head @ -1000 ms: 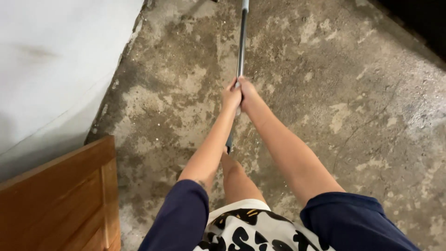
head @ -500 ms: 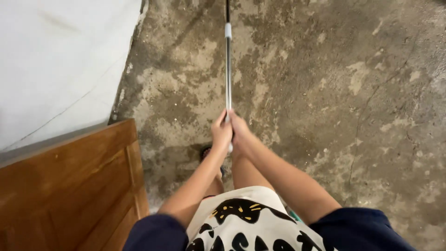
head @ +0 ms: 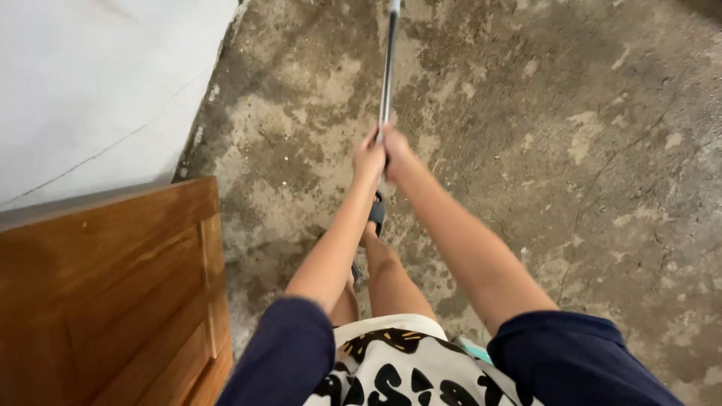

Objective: The person uses a duster to clean corners and surfaces and then mops the concrete floor using a mop and bucket.

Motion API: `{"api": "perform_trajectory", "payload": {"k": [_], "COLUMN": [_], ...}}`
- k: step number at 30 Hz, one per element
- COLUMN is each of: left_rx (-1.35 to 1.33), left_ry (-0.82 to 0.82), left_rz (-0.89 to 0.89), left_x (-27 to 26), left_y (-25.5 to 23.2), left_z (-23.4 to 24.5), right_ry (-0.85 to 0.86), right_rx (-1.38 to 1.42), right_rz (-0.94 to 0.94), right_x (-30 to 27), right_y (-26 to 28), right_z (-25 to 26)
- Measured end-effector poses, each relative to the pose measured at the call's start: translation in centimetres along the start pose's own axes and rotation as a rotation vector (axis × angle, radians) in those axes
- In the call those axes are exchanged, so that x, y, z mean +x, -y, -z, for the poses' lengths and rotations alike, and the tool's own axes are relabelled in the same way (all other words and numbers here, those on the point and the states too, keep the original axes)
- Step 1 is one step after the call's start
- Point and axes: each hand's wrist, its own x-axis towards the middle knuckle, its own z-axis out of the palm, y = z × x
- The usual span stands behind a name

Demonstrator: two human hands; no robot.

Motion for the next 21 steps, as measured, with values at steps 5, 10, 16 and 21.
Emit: {"api": "perform_trajectory", "payload": {"k": [5, 10, 16, 21], "left_rx": [-0.216, -0.263, -0.140, -0.116], "left_ry": [0.024, -0.023, -0.117, -0.114], "left_rz": [-0.011, 0.006, -0.124, 0.056], "left_x": [-10.4, -18.7, -8.7, -5.8], "left_y": [6.1, 5.3, 3.4, 5.7], "left_z": [7.7, 12.2, 8.4, 7.1], "right_ry": [0.135, 0.098, 0.199, 0.111], "right_rx": [0.087, 0.016, -0.022, -0.087], "right_rz": [0.069, -0.063, -0.019, -0.094], "right_x": [-0.6, -11.0, -2.1, -2.2], "right_y": [-14.6, -18.3, -11.2, -10.2], "right_z": [3.5, 1.4, -0.4, -0.9]}}
